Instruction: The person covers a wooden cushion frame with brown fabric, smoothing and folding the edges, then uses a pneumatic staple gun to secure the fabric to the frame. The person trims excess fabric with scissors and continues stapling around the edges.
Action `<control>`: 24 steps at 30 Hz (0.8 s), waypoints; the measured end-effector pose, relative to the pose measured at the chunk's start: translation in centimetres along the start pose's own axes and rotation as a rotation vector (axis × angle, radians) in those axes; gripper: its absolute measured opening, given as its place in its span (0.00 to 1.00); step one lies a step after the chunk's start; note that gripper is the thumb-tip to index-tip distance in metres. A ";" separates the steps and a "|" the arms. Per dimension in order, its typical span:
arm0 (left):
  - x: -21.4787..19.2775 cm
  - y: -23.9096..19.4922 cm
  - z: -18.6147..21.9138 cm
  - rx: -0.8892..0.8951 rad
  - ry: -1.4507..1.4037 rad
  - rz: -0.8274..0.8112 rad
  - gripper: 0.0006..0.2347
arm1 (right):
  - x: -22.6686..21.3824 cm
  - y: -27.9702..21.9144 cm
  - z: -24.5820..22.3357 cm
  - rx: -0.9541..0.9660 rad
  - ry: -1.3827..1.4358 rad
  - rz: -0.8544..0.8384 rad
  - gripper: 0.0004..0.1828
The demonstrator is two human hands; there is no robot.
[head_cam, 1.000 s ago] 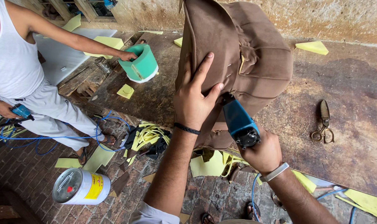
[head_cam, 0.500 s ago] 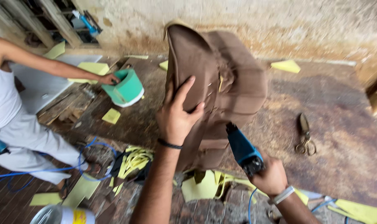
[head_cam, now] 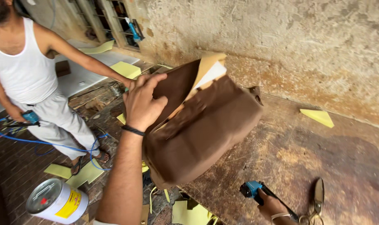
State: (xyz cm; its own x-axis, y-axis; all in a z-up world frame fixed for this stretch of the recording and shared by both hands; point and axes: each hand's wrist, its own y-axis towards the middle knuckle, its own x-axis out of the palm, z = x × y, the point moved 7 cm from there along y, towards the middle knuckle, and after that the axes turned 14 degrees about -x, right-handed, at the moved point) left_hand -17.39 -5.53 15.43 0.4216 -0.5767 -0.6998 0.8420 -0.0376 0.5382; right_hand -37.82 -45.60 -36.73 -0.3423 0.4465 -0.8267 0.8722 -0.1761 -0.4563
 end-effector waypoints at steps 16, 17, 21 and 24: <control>2.9 9.3 -10.4 0.218 -0.570 -0.370 0.18 | -42.3 -4.6 -27.3 -1.211 0.333 1.107 0.37; 3.8 10.6 -11.0 0.276 -0.625 -0.433 0.18 | -43.9 -6.3 -30.8 -1.374 0.124 1.133 0.41; 8.9 16.7 -11.9 0.399 -0.720 -0.684 0.15 | -44.0 -5.0 -39.5 -1.350 0.042 0.589 0.33; 12.2 18.9 -9.0 0.467 -0.494 -0.638 0.14 | -43.3 -4.7 -40.4 -1.208 -0.078 0.520 0.16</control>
